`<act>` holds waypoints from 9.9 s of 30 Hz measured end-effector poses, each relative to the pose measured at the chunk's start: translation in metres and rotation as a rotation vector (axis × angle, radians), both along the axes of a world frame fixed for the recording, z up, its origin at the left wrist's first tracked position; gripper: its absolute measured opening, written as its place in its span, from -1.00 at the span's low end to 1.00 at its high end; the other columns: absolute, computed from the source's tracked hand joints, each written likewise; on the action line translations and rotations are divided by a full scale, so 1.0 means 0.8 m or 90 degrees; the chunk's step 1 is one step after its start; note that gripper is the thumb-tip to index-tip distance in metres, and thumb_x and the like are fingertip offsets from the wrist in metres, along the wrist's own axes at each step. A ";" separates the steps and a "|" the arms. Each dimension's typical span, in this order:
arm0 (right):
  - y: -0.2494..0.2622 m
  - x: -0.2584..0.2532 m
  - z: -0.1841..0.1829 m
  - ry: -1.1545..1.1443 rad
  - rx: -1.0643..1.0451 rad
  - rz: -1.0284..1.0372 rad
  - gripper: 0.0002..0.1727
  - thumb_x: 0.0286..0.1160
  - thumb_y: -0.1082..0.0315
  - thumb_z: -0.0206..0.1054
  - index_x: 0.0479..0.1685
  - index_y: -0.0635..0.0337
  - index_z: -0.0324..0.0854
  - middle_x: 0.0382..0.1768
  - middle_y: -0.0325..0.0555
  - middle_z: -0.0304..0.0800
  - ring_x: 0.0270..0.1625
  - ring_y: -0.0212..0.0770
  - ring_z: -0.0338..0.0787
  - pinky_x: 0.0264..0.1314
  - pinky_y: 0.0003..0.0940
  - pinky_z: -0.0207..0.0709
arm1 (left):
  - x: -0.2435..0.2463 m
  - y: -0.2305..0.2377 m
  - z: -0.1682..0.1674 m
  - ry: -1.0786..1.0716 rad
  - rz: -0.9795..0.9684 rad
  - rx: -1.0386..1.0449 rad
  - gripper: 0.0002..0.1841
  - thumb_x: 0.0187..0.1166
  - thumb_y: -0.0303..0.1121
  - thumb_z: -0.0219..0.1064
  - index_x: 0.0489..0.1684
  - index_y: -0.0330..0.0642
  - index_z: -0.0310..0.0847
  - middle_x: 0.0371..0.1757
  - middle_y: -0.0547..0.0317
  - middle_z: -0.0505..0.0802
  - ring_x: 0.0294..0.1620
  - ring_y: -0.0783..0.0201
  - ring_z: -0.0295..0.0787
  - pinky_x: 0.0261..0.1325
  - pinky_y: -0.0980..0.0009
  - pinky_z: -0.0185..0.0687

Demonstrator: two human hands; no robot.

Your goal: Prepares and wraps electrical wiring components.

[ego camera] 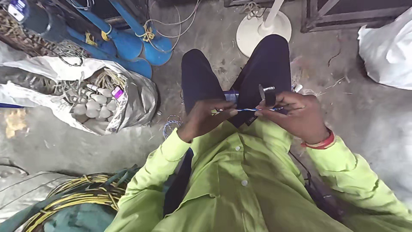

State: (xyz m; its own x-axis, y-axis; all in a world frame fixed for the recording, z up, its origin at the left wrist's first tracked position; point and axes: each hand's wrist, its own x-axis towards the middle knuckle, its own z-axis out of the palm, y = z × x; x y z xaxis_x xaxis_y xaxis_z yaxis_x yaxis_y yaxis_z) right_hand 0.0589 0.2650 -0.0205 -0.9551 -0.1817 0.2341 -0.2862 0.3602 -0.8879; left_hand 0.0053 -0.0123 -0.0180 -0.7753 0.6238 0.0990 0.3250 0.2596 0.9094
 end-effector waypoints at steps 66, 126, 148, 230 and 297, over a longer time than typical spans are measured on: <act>-0.075 0.004 -0.014 0.013 -0.229 -0.062 -0.69 0.27 0.48 0.62 -0.01 0.35 0.74 -0.13 -0.17 0.93 -0.14 -0.38 0.91 -0.07 -0.45 0.86 | 0.029 0.041 -0.014 -0.156 0.234 0.279 -0.87 0.60 -0.49 0.39 -0.14 -0.30 0.88 -0.34 0.17 0.92 -0.48 0.46 0.76 -0.38 0.52 0.72; -0.066 0.003 -0.030 0.108 -0.130 -0.136 -0.86 0.32 0.50 0.54 -0.20 0.31 0.76 -0.18 -0.20 0.92 -0.13 -0.45 0.88 -0.05 -0.50 0.81 | 0.011 0.027 0.006 0.362 0.280 -0.190 -0.81 0.57 -0.41 0.40 -0.05 -0.18 0.93 -0.35 0.02 0.93 -0.31 0.11 0.89 -0.15 0.12 0.78; -0.066 0.003 -0.023 0.106 -0.102 -0.180 -0.84 0.31 0.53 0.53 -0.17 0.33 0.75 -0.17 -0.15 0.92 -0.12 -0.42 0.88 0.02 -0.47 0.80 | 0.015 0.039 0.009 0.264 0.148 -0.070 -0.85 0.50 -0.46 0.42 -0.12 -0.26 0.89 -0.33 0.10 0.85 -0.26 0.27 0.76 -0.15 0.39 0.72; -0.063 0.001 -0.011 0.080 0.120 -0.095 -0.78 0.43 0.30 0.55 -0.03 0.17 0.90 -0.04 -0.08 0.91 0.05 -0.31 0.86 0.16 -0.43 0.75 | 0.011 0.025 -0.013 -0.434 0.068 0.153 -0.78 0.74 -0.31 0.24 -0.18 -0.22 0.76 -0.48 0.26 0.72 -0.56 0.49 0.53 -0.50 0.60 0.45; -0.018 -0.019 0.010 -0.136 -0.064 -0.029 -0.69 0.75 0.33 0.16 0.34 0.25 0.53 -0.01 -0.21 0.84 -0.04 -0.36 0.84 0.03 -0.43 0.76 | 0.012 0.044 -0.018 -0.066 0.111 0.145 -0.90 0.53 -0.47 0.46 -0.20 -0.30 0.88 -0.36 0.18 0.89 -0.41 0.51 0.74 -0.28 0.54 0.70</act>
